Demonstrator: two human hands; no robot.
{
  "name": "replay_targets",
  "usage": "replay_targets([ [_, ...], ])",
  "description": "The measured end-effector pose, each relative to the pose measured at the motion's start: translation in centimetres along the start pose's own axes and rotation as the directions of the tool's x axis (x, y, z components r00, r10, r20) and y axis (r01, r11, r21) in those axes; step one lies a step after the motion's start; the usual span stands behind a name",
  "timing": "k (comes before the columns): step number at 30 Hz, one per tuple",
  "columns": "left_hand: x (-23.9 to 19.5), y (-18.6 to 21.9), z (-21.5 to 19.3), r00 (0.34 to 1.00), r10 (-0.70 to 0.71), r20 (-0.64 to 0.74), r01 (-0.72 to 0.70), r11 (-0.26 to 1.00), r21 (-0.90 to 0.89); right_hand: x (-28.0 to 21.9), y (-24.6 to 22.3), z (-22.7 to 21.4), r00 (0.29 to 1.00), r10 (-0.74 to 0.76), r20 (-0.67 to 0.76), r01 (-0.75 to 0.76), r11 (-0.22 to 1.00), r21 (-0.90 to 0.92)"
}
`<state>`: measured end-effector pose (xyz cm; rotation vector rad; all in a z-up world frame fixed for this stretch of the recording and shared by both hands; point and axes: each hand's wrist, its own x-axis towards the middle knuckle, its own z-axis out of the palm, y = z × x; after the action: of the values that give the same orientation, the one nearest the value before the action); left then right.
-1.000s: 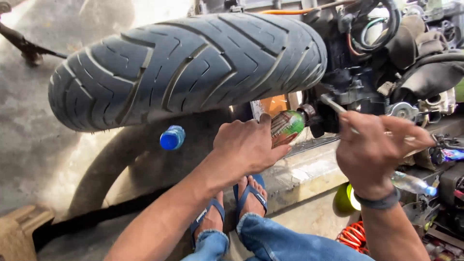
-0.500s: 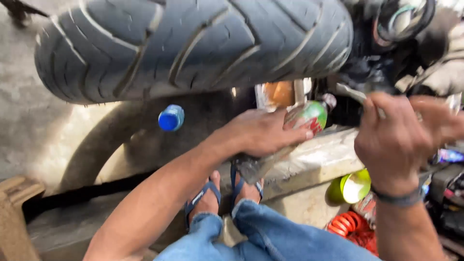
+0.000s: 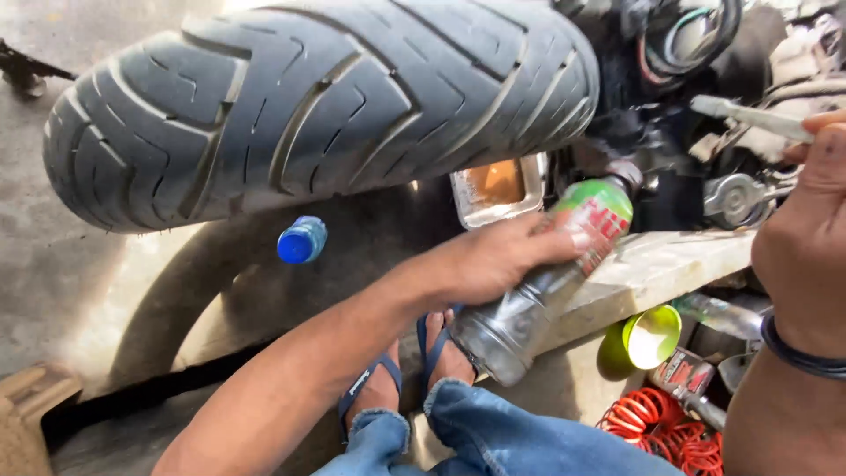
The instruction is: Cleaning a motorcycle transmission case using a brush and cleaning fluid.
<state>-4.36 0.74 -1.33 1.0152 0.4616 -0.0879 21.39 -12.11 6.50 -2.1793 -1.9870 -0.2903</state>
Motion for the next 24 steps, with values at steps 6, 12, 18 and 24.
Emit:
replay_targets([
  [6,0.5,0.8,1.2,0.993,-0.114,-0.025,0.111,0.990,-0.091,3.7,0.1,-0.4,0.998,-0.023,0.061,0.006,0.965,0.261],
  [12,1.4,-1.5,0.3,0.997,-0.071,0.011,0.069,0.910,-0.409,5.1,1.3,0.5,0.990,0.002,0.142,-0.036,0.970,0.239],
  [18,1.7,-1.3,0.1,0.993,-0.116,-0.009,0.104,0.922,-0.373,6.3,1.5,0.9,0.978,0.023,0.209,-0.064,0.979,0.193],
  [24,0.0,0.1,-0.2,0.975,-0.157,-0.156,0.165,0.985,0.042,6.5,2.1,3.4,0.962,0.003,0.272,0.028,0.993,-0.113],
])
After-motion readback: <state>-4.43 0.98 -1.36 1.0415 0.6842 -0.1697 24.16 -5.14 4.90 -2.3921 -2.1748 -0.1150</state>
